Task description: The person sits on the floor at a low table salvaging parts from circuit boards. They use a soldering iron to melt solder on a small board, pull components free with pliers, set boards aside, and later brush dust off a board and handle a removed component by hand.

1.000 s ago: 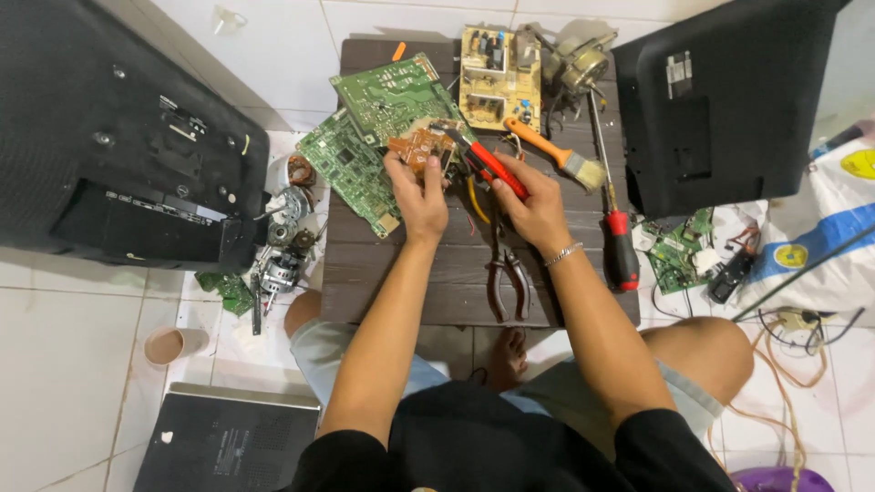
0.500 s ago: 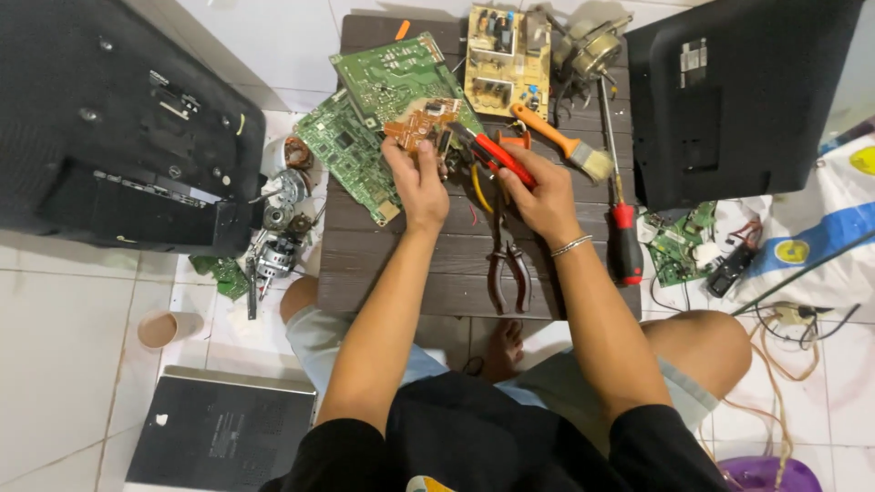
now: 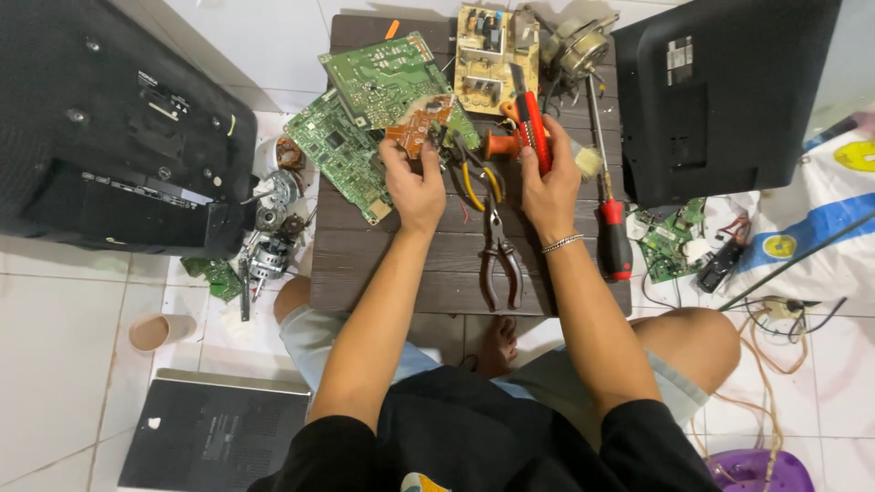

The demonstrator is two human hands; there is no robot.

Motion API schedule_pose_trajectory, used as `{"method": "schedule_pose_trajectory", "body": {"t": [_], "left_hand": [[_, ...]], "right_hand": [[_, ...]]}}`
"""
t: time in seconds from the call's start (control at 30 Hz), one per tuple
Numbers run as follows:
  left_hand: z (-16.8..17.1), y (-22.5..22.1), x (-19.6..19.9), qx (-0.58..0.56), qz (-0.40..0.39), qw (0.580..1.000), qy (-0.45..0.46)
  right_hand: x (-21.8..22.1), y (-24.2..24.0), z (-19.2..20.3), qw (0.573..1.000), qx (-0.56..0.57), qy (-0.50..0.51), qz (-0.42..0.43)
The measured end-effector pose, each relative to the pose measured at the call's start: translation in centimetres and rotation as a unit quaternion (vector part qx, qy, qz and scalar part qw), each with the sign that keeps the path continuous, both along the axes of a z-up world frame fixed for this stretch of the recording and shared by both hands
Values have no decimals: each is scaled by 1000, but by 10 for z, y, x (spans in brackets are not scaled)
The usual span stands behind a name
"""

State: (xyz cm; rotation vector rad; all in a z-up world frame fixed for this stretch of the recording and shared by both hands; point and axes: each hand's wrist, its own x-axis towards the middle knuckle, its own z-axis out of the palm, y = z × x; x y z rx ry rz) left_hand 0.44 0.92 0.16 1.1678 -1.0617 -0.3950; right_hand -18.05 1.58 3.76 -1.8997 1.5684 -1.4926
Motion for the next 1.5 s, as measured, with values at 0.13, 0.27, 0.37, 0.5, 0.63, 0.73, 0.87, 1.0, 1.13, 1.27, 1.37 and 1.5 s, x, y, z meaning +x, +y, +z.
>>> {"method": "schedule_pose_trajectory", "body": {"t": [0.13,0.27,0.37,0.5,0.63,0.73,0.87,1.0,1.13,1.27,1.37,1.5], "left_hand": [[4,4,-4,7,50,996,-74],[23,12,-5,-24,44,988,-147],[10,7,-8,-55,50,974,-214],[-19,-5,-12,-97,25,959,-266],[2,6,-11,-112,17,953,-282],[2,5,-13,-108,-10,958,-265],[13,6,-16,-134,7,954,-269],[3,0,-18,-144,29,946,-290],[14,4,-12,-145,18,944,-295],[-5,-7,-9,-139,24,948,-287],[16,11,-12,-88,0,978,-191],[17,17,-22,-13,-53,999,-3]], "right_hand": [[-10,-7,-6,995,-20,94,-20],[-10,-14,-15,987,-46,153,-18],[-2,-9,-3,985,-107,132,24],[14,-2,-6,987,-98,20,128],[23,-3,-16,987,-56,-20,149],[24,-1,-15,991,-21,-35,130],[25,-2,-9,984,10,-67,166],[22,-5,-11,982,25,-61,178],[22,-4,-4,977,29,-52,203],[15,-7,-21,977,10,-81,197],[21,-1,-10,977,0,-104,184],[21,-10,-30,973,-6,-152,176]]}}
